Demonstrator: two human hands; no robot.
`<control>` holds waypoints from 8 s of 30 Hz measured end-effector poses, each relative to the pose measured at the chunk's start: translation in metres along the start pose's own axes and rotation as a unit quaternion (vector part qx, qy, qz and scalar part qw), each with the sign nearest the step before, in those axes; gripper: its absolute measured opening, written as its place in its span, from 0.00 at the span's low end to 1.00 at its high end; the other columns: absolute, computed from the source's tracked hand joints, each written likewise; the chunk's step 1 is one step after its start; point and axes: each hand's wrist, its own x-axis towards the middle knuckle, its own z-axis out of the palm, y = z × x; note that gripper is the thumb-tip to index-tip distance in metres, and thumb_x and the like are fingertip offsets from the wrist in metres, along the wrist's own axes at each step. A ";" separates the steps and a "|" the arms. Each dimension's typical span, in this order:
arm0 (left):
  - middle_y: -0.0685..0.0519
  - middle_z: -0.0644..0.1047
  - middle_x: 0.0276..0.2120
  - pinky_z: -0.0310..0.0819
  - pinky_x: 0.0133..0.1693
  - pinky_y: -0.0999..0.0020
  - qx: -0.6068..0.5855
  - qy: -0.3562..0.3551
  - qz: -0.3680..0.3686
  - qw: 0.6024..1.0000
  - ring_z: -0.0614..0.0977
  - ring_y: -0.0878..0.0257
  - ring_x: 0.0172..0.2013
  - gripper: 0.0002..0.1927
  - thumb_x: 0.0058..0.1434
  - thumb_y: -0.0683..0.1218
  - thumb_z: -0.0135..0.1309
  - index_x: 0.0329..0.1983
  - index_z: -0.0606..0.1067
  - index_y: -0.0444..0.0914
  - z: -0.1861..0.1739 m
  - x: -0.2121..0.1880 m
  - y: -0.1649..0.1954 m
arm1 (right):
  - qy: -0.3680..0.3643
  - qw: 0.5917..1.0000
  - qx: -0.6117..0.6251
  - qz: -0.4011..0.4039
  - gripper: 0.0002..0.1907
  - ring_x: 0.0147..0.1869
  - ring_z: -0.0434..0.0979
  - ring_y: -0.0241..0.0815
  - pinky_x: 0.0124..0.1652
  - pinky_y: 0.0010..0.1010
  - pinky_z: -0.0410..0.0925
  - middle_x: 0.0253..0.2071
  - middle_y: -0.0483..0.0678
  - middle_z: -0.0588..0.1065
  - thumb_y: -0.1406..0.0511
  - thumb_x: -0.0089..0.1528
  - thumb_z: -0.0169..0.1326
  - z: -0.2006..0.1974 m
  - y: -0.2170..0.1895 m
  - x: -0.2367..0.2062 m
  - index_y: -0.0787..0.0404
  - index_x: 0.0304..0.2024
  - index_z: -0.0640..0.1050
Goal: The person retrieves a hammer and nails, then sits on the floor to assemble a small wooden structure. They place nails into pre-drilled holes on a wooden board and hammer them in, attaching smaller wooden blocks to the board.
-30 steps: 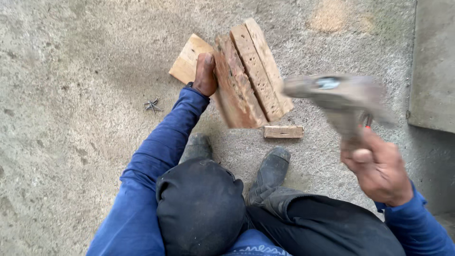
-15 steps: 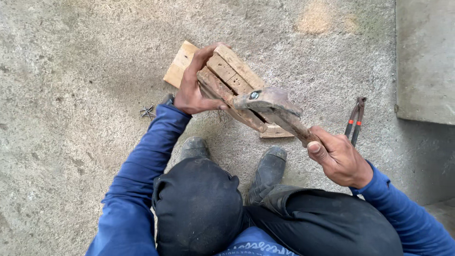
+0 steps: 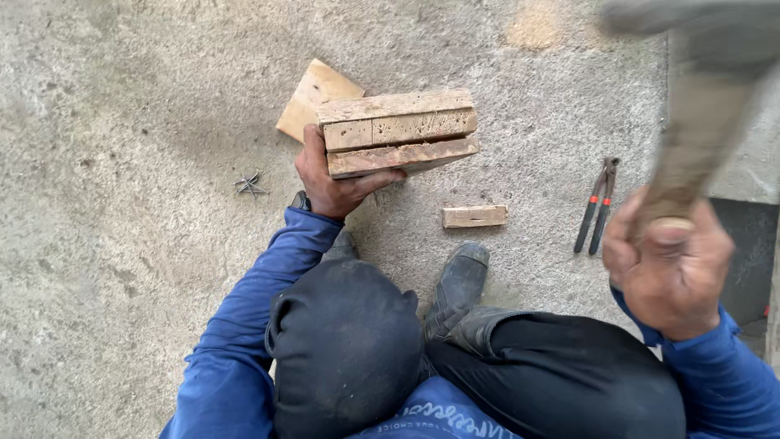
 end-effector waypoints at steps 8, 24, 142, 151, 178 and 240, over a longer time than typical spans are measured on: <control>0.48 0.76 0.43 0.84 0.42 0.62 0.058 0.027 0.063 0.996 0.86 0.54 0.41 0.48 0.42 0.67 0.77 0.54 0.68 0.34 -0.004 -0.009 -0.004 | -0.131 0.932 -0.332 -0.058 0.24 0.25 0.71 0.35 0.25 0.31 0.68 0.22 0.45 0.70 0.49 0.71 0.40 0.040 -0.029 0.026 0.62 0.44 0.75; 0.45 0.79 0.40 0.79 0.41 0.60 -0.034 -0.044 0.040 0.998 0.85 0.52 0.38 0.22 0.62 0.48 0.67 0.51 0.70 0.34 -0.020 -0.034 -0.009 | -0.059 0.852 -0.520 -0.010 0.21 0.17 0.61 0.37 0.15 0.33 0.60 0.20 0.43 0.66 0.49 0.76 0.43 0.046 0.056 0.115 0.59 0.47 0.72; 0.44 0.82 0.41 0.84 0.46 0.60 -0.120 -0.130 0.031 0.984 0.88 0.51 0.44 0.19 0.65 0.53 0.64 0.45 0.74 0.34 -0.032 -0.029 -0.013 | -0.309 0.903 -0.285 0.090 0.24 0.21 0.66 0.38 0.24 0.32 0.65 0.18 0.44 0.67 0.50 0.70 0.38 -0.010 0.042 0.020 0.59 0.32 0.72; 0.45 0.82 0.40 0.84 0.45 0.61 -0.122 -0.124 0.020 0.985 0.88 0.51 0.43 0.19 0.65 0.54 0.64 0.44 0.73 0.34 -0.032 -0.027 -0.007 | -0.271 0.940 -0.150 0.143 0.20 0.21 0.64 0.38 0.22 0.32 0.62 0.20 0.45 0.67 0.54 0.68 0.42 -0.025 0.019 0.034 0.61 0.32 0.73; 0.42 0.82 0.41 0.83 0.47 0.58 -0.146 -0.218 0.046 0.964 0.86 0.47 0.44 0.19 0.61 0.52 0.62 0.47 0.74 0.34 -0.037 -0.022 -0.017 | -0.321 0.891 -0.303 -0.111 0.15 0.25 0.68 0.40 0.28 0.32 0.63 0.23 0.46 0.70 0.55 0.68 0.47 -0.029 0.044 0.032 0.56 0.31 0.71; 0.37 0.72 0.61 0.76 0.63 0.52 -0.312 -0.102 -0.357 0.874 0.79 0.49 0.59 0.42 0.57 0.39 0.62 0.72 0.57 0.27 -0.108 0.045 -0.017 | -0.184 0.980 -0.054 -0.055 0.26 0.24 0.67 0.30 0.23 0.25 0.64 0.24 0.38 0.68 0.46 0.72 0.38 0.089 0.122 0.078 0.60 0.39 0.72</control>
